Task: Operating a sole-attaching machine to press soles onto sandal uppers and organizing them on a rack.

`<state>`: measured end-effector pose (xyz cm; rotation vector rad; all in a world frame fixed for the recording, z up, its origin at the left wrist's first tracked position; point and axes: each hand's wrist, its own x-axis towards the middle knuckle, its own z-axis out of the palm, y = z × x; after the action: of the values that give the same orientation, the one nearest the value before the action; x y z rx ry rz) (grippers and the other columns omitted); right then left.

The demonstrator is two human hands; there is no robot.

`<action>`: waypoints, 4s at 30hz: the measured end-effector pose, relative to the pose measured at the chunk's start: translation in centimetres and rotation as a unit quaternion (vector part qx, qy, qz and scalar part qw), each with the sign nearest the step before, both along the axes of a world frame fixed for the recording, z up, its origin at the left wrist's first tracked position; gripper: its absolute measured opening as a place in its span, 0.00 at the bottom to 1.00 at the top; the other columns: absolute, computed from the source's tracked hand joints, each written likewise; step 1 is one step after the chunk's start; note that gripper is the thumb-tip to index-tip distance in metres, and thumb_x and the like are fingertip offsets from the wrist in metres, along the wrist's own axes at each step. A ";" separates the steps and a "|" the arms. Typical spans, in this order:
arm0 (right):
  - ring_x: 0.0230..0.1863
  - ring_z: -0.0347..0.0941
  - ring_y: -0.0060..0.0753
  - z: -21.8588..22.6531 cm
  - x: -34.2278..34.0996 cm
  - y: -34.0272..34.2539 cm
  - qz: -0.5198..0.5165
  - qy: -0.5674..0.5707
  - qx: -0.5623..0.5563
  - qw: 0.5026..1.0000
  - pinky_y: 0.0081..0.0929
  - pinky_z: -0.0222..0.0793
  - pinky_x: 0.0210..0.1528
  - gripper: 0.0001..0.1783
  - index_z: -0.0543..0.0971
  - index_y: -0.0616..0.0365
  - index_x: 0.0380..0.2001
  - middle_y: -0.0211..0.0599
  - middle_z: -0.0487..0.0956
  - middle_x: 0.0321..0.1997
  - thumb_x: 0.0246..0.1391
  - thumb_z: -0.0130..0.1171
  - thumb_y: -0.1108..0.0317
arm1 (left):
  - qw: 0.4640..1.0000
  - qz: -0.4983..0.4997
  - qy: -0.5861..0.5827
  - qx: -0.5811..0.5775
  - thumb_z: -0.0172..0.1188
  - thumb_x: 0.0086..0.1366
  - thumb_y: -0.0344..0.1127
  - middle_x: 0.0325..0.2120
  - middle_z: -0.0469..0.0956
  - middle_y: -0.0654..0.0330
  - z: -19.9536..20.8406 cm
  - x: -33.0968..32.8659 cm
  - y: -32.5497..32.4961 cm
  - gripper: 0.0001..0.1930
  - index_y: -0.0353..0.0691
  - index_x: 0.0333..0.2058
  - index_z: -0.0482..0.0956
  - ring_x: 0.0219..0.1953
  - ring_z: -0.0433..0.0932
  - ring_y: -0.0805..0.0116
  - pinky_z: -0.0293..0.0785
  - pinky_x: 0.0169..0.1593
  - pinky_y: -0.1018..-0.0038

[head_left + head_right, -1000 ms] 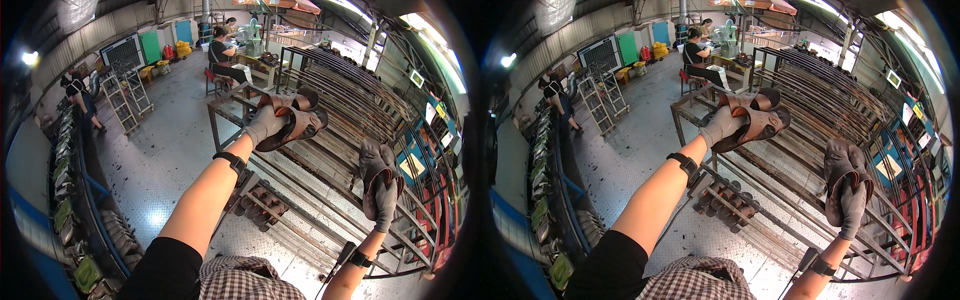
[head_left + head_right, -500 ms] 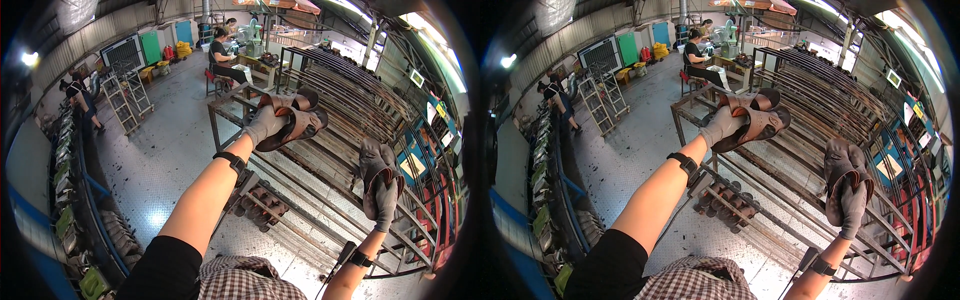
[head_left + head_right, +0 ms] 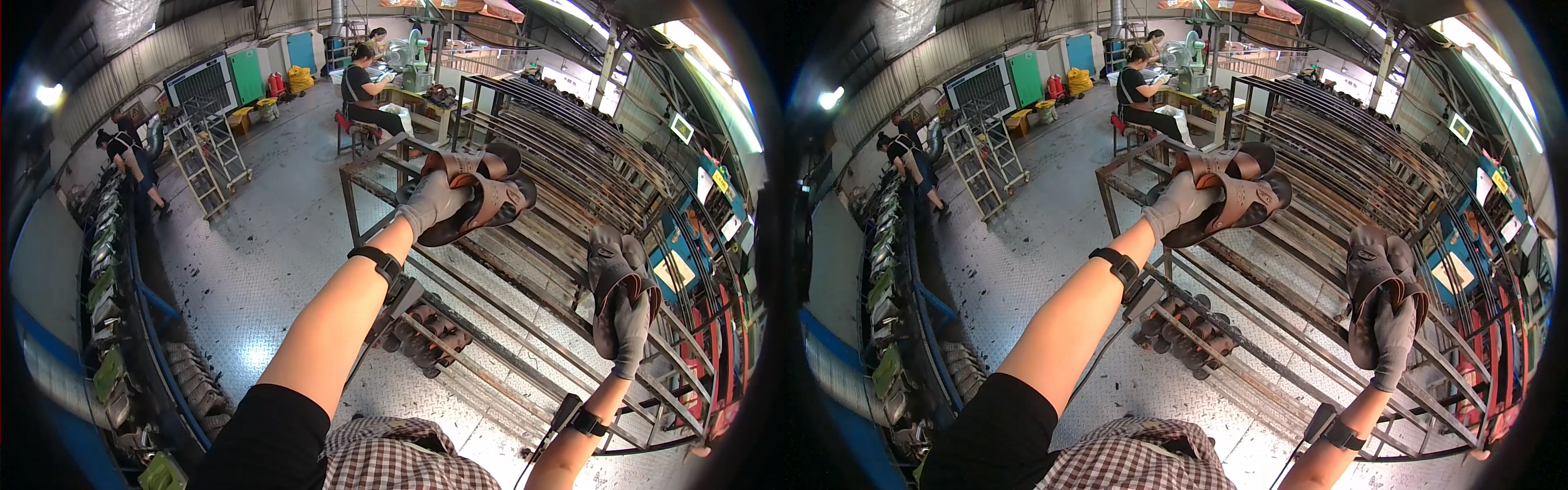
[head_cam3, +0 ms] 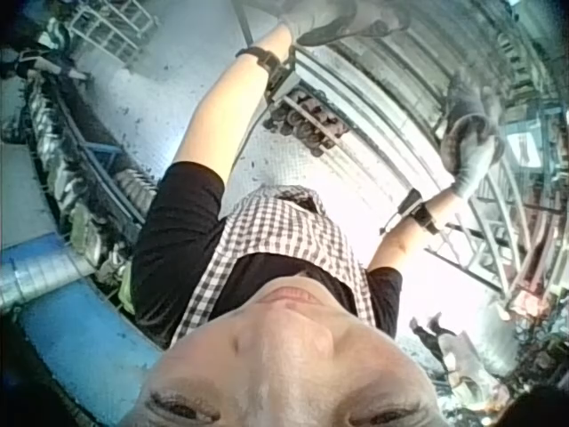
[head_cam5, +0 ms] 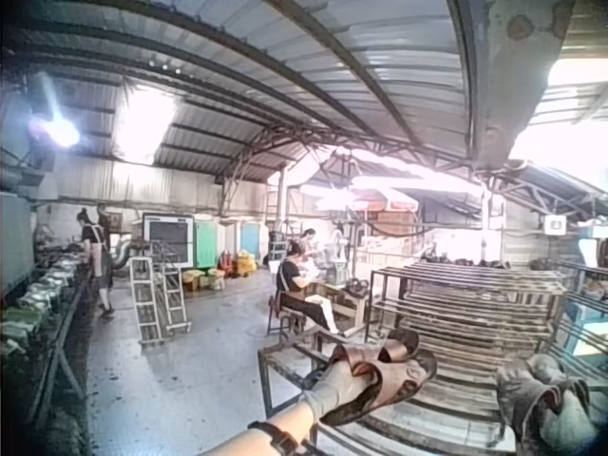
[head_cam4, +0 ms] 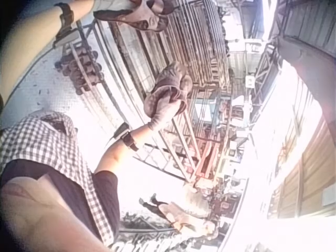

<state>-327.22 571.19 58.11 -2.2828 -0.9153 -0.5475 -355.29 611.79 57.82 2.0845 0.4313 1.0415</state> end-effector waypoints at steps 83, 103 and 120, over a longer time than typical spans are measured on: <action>0.57 0.72 0.66 2.8 -4.1 -3.0 0.067 -0.037 -0.020 0.997 0.49 0.68 0.58 0.23 0.73 0.65 0.56 0.61 0.77 0.54 0.61 0.60 0.62 | 0.996 0.040 0.068 0.045 0.59 0.65 0.29 0.49 0.81 0.51 -2.3 -3.7 -2.8 0.17 0.39 0.53 0.78 0.52 0.79 0.56 0.76 0.53 0.64; 0.71 0.64 0.51 1.4 7.2 -4.6 0.055 0.138 -0.047 0.988 0.32 0.57 0.71 0.34 0.59 0.69 0.71 0.60 0.69 0.69 0.67 0.53 0.65 | 0.997 0.024 -0.061 -0.050 0.65 0.62 0.29 0.52 0.82 0.53 6.0 -4.9 -11.5 0.21 0.41 0.55 0.80 0.56 0.79 0.65 0.73 0.59 0.69; 0.47 0.76 0.46 10.9 -18.7 14.8 0.255 -0.149 0.139 0.945 0.42 0.75 0.51 0.19 0.75 0.66 0.50 0.50 0.78 0.47 0.70 0.50 0.59 | 0.743 0.153 -0.499 0.419 0.67 0.65 0.29 0.41 0.84 0.50 7.6 -20.5 -0.9 0.12 0.30 0.44 0.86 0.35 0.82 0.64 0.78 0.34 0.71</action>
<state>-345.87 586.00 69.03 -1.6454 -1.4202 -0.7404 -375.82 610.86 65.42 1.7222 -0.3512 2.7008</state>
